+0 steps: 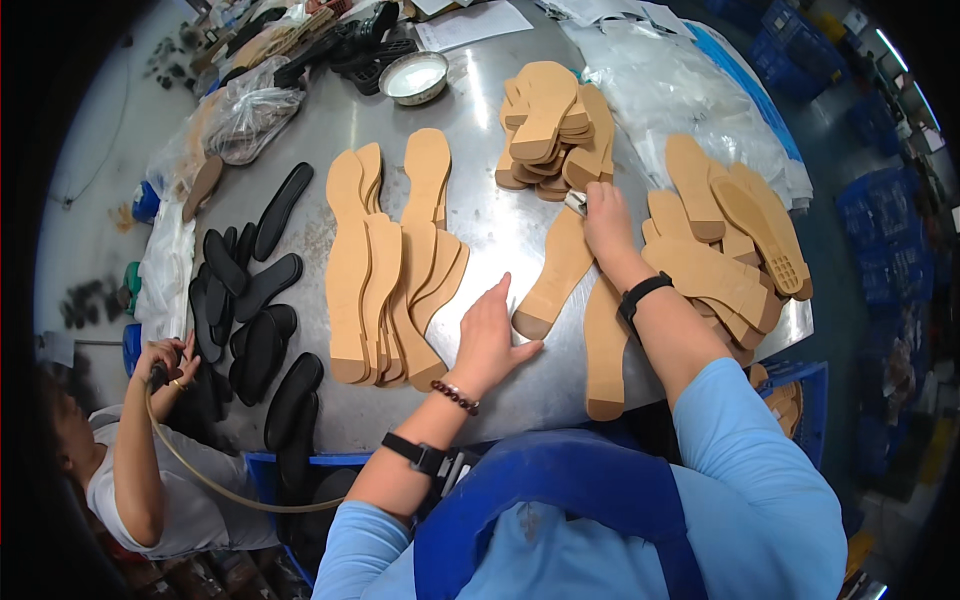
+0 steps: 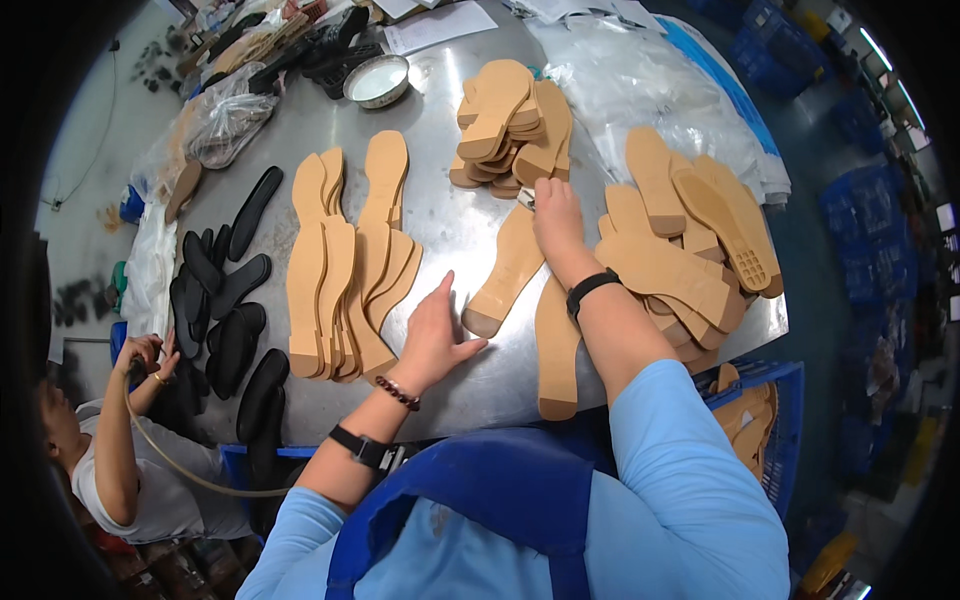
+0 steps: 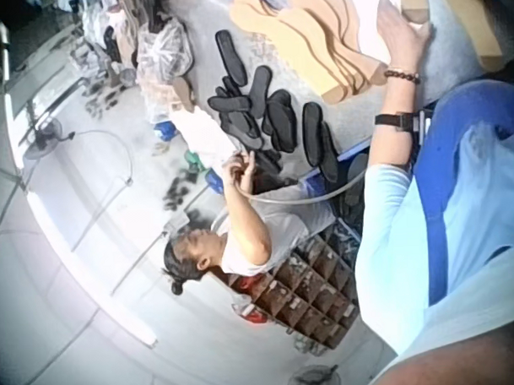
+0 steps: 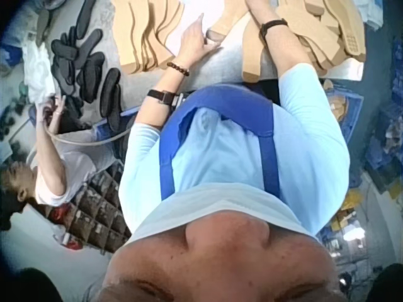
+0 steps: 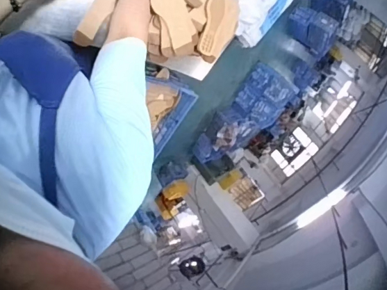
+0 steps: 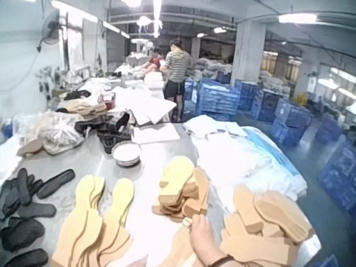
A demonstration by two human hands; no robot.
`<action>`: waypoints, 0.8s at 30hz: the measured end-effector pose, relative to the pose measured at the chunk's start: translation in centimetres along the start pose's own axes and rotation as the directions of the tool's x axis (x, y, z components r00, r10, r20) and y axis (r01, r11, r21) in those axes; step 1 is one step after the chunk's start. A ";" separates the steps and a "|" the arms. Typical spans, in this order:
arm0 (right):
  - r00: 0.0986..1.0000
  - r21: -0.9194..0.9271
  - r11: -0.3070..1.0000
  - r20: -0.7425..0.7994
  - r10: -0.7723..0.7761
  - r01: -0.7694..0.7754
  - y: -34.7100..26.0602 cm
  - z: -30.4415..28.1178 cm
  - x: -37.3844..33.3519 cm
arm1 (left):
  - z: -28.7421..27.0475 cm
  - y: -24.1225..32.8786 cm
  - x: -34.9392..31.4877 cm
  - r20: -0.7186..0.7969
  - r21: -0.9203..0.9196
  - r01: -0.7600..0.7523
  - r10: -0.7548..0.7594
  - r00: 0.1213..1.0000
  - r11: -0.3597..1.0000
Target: Applying adhesive to shoe soles and stacking them on a factory production line.
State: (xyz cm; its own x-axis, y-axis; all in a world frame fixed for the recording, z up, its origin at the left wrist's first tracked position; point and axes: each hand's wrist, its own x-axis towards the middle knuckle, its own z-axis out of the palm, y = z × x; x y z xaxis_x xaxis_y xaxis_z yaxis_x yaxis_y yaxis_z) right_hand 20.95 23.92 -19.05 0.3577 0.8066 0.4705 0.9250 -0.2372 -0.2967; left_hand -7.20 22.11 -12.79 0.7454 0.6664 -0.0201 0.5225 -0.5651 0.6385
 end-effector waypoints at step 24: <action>0.690 0.625 0.493 0.103 0.716 -0.605 0.0 -11.4 -7.1 | -14.4 10.1 16.3 -0.367 0.122 -0.325 0.347 0.863 0.938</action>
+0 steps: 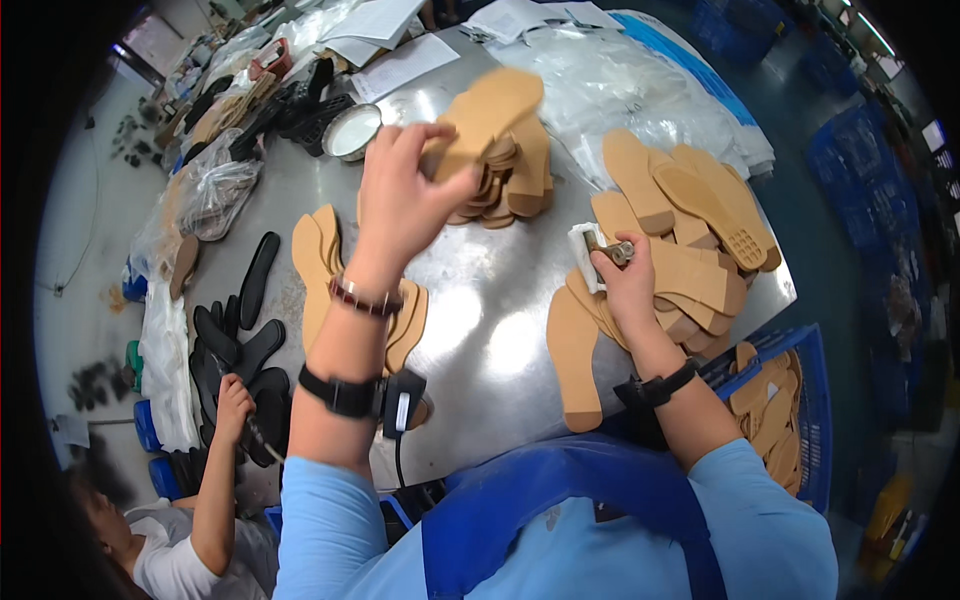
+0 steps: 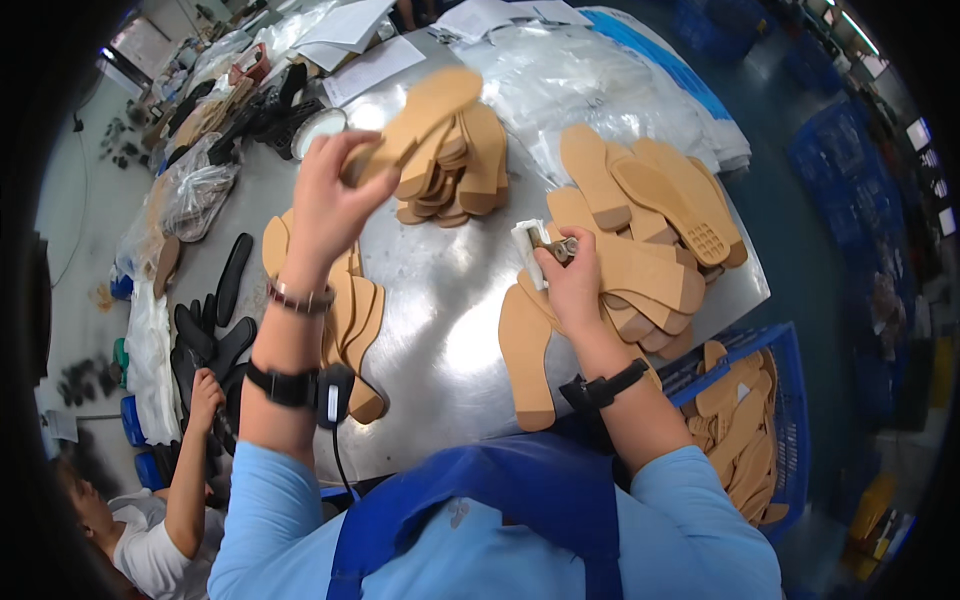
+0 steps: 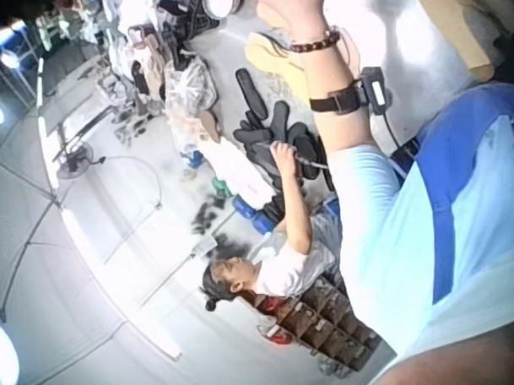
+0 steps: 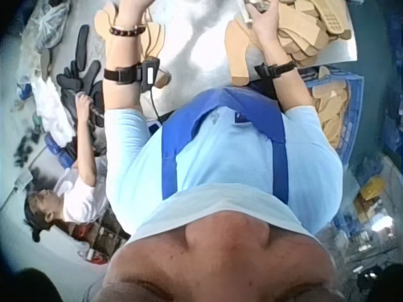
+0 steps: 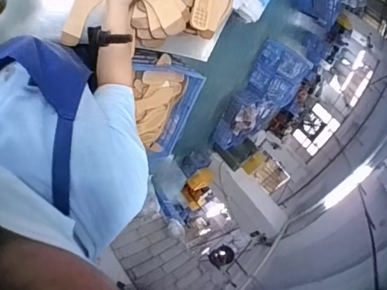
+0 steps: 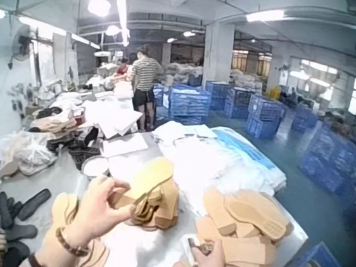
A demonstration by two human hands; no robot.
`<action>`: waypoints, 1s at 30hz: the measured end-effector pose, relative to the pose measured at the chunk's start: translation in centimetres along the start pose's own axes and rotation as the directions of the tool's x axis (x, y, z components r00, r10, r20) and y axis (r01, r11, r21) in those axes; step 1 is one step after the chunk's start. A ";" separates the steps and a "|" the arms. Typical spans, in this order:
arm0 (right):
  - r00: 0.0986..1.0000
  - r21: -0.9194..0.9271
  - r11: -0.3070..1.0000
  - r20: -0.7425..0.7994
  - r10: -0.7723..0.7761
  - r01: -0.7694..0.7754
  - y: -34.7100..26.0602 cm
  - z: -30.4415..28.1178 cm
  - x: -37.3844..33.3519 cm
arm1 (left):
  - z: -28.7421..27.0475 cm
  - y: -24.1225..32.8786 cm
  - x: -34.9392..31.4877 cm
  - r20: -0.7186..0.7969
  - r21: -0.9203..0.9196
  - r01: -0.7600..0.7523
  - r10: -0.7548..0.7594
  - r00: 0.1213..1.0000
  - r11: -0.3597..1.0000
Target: Applying adhesive to shoe soles and stacking them on a factory production line.
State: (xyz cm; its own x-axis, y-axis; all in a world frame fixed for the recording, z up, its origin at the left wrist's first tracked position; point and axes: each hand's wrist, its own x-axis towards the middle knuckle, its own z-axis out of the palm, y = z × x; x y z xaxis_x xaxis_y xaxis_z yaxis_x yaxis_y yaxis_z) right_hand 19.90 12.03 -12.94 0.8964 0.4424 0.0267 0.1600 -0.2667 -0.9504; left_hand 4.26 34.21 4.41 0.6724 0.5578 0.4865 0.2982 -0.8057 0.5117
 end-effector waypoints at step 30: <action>0.913 -0.244 0.928 0.364 -0.182 0.283 0.9 0.2 -5.6 | 13.3 1.3 -24.0 0.751 -0.493 0.867 -0.539 0.380 -0.075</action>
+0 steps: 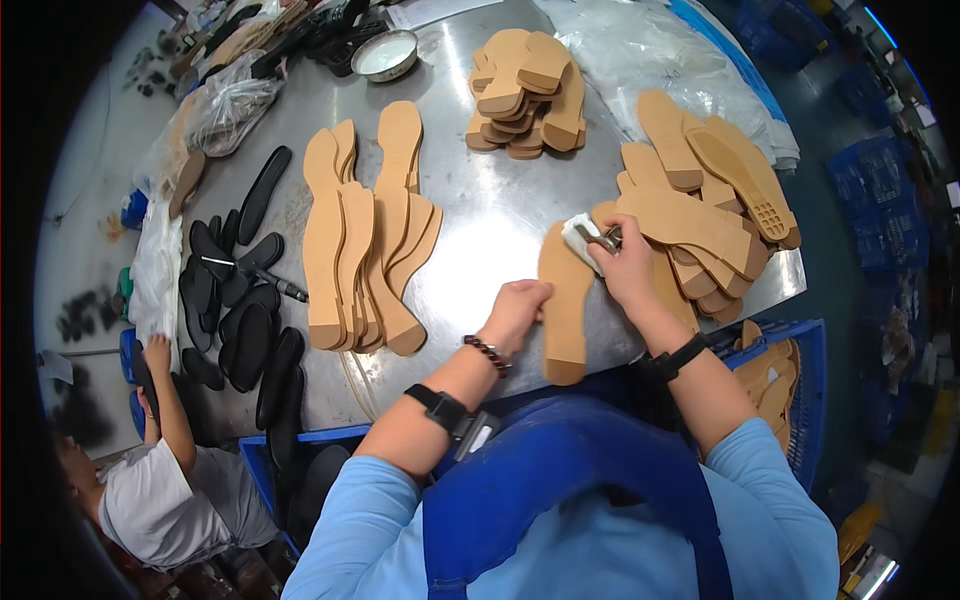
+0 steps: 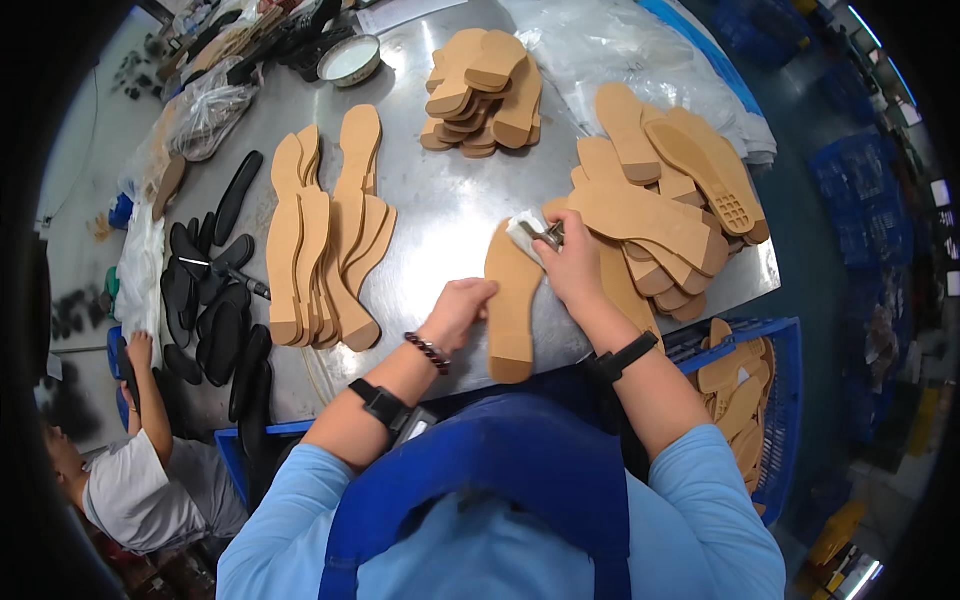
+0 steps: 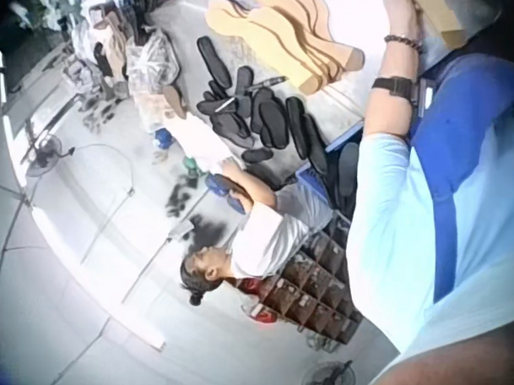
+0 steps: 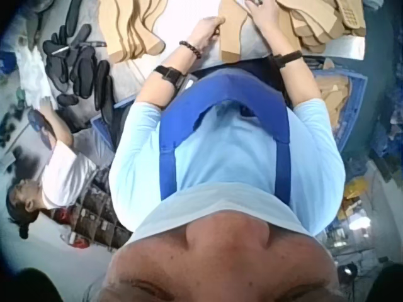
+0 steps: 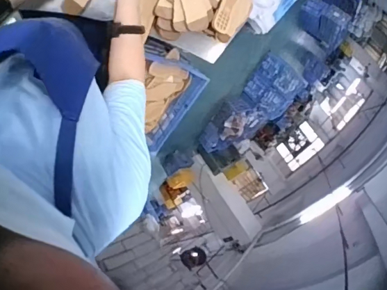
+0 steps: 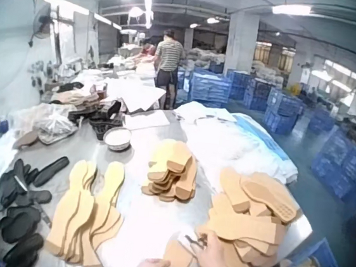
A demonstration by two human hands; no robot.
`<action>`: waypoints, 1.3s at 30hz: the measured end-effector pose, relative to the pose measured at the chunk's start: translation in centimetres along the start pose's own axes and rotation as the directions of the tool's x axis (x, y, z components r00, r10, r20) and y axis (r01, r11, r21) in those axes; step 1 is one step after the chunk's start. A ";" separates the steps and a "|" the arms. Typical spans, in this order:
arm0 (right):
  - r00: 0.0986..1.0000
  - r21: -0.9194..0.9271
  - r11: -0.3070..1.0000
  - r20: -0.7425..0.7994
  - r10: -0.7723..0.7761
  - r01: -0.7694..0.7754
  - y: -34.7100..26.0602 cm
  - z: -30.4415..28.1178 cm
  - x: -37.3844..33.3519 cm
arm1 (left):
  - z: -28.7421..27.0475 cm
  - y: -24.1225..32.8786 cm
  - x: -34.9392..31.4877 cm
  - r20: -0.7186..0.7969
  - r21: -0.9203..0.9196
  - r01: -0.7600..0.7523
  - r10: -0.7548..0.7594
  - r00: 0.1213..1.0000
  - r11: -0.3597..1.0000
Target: Applying adhesive to shoe soles and stacking them on a factory production line.
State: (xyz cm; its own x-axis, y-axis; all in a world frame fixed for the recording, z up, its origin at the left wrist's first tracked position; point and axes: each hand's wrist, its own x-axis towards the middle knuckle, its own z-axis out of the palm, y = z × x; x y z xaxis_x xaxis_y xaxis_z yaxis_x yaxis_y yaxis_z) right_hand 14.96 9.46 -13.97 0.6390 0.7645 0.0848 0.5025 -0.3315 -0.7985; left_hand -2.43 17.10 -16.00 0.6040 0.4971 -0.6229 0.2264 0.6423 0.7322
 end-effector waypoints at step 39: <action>0.763 0.685 0.362 0.632 0.136 -0.632 -10.4 6.8 6.1 | -16.9 11.6 -11.2 -0.141 0.990 0.026 0.926 0.350 0.141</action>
State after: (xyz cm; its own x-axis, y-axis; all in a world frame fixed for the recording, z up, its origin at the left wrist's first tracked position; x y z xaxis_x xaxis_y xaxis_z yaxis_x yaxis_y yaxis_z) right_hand 9.69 21.31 -9.15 0.1879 0.8877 -0.4204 -0.6211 -0.2242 -0.7510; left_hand -19.50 28.89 -5.20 0.3133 0.8510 0.4214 0.8040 -0.4739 0.3591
